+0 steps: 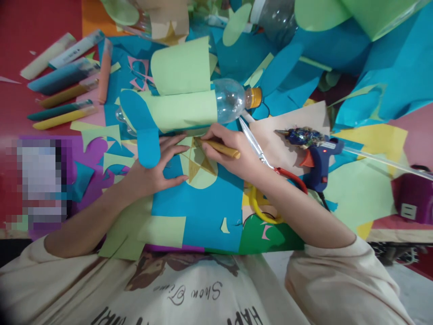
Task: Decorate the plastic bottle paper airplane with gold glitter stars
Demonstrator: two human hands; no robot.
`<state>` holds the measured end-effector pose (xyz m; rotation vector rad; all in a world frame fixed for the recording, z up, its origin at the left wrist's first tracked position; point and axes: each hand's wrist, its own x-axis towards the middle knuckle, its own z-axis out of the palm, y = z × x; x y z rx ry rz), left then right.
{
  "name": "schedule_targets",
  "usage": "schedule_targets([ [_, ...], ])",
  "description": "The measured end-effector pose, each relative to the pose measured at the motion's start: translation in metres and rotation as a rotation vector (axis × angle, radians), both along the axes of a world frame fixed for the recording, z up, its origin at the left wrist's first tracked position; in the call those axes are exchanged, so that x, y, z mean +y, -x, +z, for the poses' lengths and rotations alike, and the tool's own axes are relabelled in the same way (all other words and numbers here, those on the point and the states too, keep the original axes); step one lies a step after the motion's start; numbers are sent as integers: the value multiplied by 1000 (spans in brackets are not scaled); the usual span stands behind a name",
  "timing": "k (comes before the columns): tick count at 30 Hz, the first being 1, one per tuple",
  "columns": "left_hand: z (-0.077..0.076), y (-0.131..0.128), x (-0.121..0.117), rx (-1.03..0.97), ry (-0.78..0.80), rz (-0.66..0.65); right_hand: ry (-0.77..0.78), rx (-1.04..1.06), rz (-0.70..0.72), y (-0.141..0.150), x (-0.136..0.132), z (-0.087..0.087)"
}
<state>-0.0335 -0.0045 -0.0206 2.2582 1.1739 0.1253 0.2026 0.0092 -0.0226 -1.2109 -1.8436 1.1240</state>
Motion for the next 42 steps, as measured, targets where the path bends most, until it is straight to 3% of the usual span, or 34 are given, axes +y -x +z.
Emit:
schedule_targets([
  [22, -1, 0, -1, 1, -20, 2, -7, 55, 44, 1, 2, 1],
  [28, -2, 0, -1, 1, -13, 10, 19, 104, -75, 2, 0, -1],
  [36, 0, -1, -1, -4, -4, 7, -60, 68, 62, 8, -2, 1],
  [42, -1, -1, -1, 2, -14, 5, -28, 28, 49, 6, -2, 3],
])
